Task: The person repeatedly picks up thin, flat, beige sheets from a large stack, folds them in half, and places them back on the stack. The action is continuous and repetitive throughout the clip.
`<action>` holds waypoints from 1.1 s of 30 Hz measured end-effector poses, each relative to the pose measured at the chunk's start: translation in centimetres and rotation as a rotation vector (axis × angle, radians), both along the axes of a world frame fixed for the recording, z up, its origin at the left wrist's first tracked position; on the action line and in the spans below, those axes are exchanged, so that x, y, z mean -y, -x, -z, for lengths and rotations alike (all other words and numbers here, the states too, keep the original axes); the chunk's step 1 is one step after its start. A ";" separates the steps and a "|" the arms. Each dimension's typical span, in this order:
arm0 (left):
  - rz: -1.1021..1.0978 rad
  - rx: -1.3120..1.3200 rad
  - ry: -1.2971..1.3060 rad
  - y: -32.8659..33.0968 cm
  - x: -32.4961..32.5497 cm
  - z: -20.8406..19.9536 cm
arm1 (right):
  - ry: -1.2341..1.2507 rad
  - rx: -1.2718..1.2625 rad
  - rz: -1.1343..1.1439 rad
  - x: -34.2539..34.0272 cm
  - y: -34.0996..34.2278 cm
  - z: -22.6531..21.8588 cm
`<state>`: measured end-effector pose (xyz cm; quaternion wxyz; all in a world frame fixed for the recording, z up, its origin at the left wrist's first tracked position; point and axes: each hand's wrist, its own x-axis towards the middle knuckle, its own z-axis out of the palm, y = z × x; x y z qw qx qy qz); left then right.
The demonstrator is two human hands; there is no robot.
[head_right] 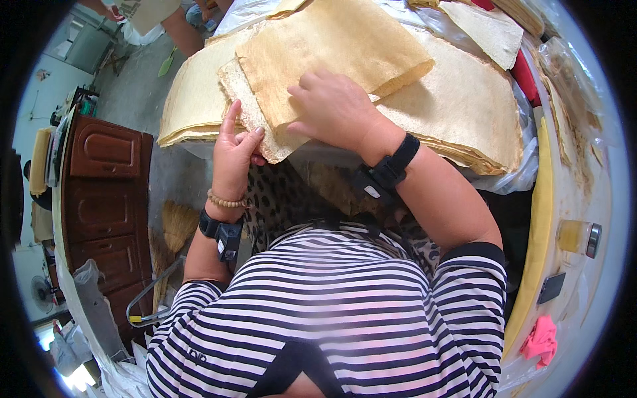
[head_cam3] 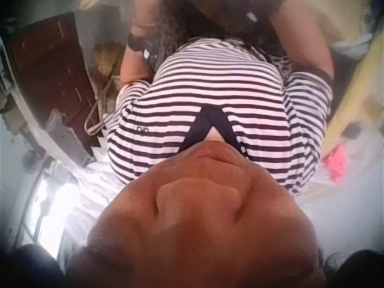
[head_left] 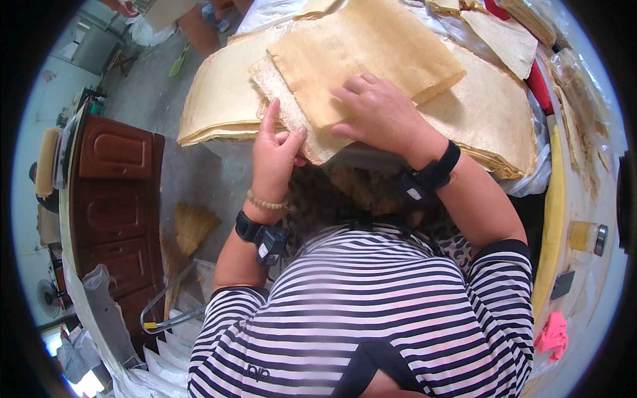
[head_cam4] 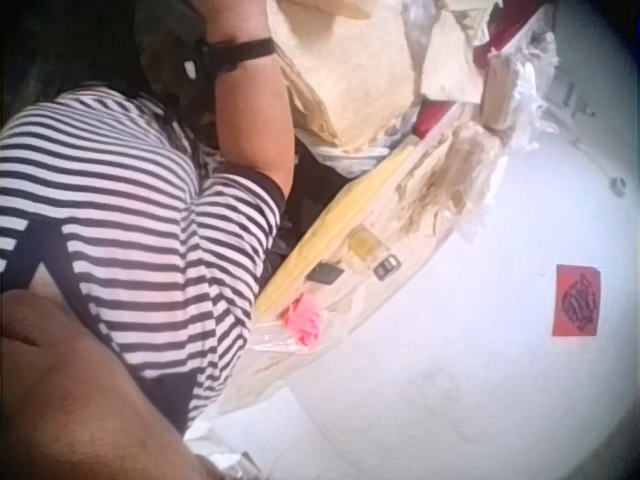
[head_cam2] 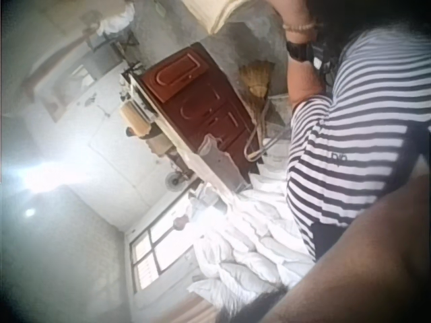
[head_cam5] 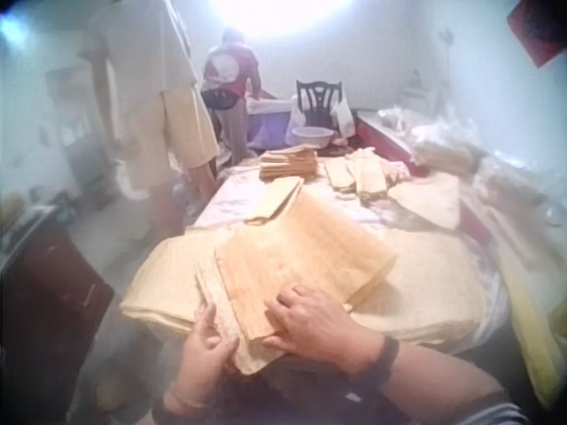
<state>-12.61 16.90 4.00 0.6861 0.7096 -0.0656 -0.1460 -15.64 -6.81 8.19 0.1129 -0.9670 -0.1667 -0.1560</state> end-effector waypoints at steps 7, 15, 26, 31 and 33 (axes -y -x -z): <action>0.057 -0.052 0.128 1.0 0.2 -0.3 | -0.014 0.042 -0.023 1.3 1.9 0.5; 0.125 -0.115 0.238 4.4 3.3 -1.3 | -0.132 0.061 -0.069 2.7 6.9 -0.3; 0.747 1.101 -0.352 -1.2 0.4 -9.7 | -0.683 -0.066 0.068 13.3 12.7 0.4; 0.871 0.971 -0.415 -5.6 3.4 -6.1 | -1.044 -0.219 0.290 14.4 12.6 1.8; 0.859 0.978 -0.398 -6.0 3.6 -5.6 | -1.080 -0.247 0.335 14.6 11.8 1.5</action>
